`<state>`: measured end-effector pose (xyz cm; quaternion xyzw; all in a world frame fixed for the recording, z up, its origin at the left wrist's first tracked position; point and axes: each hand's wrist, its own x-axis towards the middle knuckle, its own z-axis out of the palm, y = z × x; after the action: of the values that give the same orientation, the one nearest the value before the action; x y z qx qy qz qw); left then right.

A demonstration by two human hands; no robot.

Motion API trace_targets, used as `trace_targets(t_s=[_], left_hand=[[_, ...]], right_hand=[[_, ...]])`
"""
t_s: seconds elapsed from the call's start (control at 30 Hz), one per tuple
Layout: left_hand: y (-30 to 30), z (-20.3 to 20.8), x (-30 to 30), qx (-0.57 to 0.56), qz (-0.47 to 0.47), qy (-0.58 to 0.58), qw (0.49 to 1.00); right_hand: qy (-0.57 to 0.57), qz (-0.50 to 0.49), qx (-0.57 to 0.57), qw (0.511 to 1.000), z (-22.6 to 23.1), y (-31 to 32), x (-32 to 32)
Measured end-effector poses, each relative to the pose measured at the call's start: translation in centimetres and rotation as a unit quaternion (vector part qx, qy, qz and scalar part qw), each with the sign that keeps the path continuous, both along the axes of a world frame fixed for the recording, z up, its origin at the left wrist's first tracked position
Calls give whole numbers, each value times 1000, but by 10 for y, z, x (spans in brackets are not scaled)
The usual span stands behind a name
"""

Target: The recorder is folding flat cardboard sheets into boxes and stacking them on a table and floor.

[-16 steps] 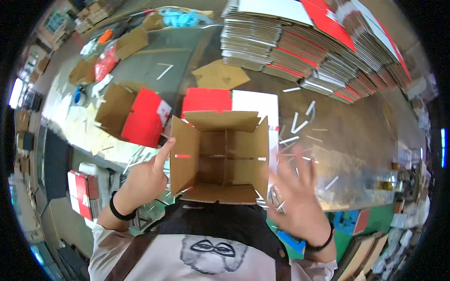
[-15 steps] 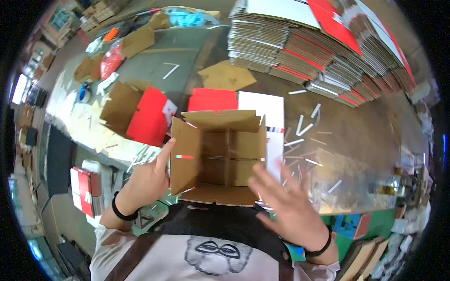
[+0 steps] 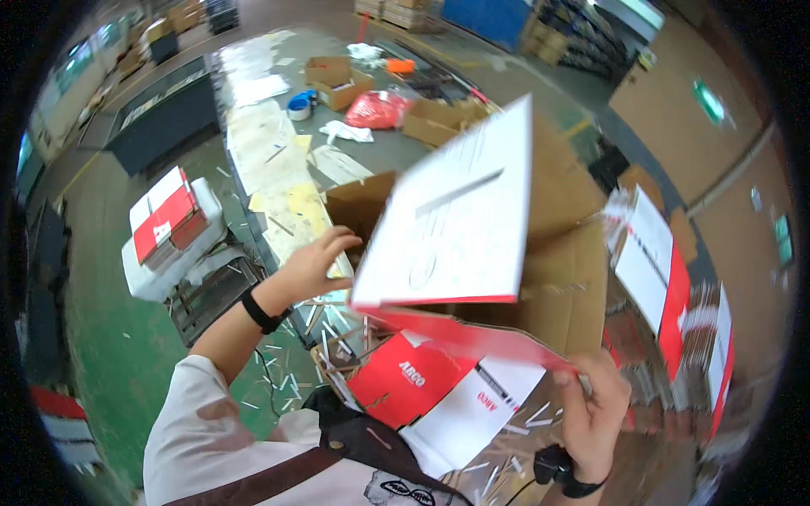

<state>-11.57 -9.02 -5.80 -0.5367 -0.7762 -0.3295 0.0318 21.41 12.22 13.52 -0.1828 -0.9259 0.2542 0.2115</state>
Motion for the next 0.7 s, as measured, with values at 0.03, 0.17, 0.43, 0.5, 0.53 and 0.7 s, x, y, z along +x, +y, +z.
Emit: trace_targets(t_s=[0.03,0.17,0.43,0.5,0.53,0.7], left_hand=[[2,-10,0,0,12,-23,1000],[6,-39,0,74,28,-18,997],[7,-68,8,133,50,-8,990],[5,-78,8,183,31,-82,979],[6,-82,8,180,30,-84,979],[4,-84,14,246,104,46,963]], right_hand=[[58,2,7,998,-6,7,-25],[119,85,71,987,-57,60,-118],[-61,238,36,969,-35,115,-185],[-109,262,79,956,-23,111,-196],[-111,261,75,956,-25,105,-202],[-135,317,117,931,-48,85,-212]])
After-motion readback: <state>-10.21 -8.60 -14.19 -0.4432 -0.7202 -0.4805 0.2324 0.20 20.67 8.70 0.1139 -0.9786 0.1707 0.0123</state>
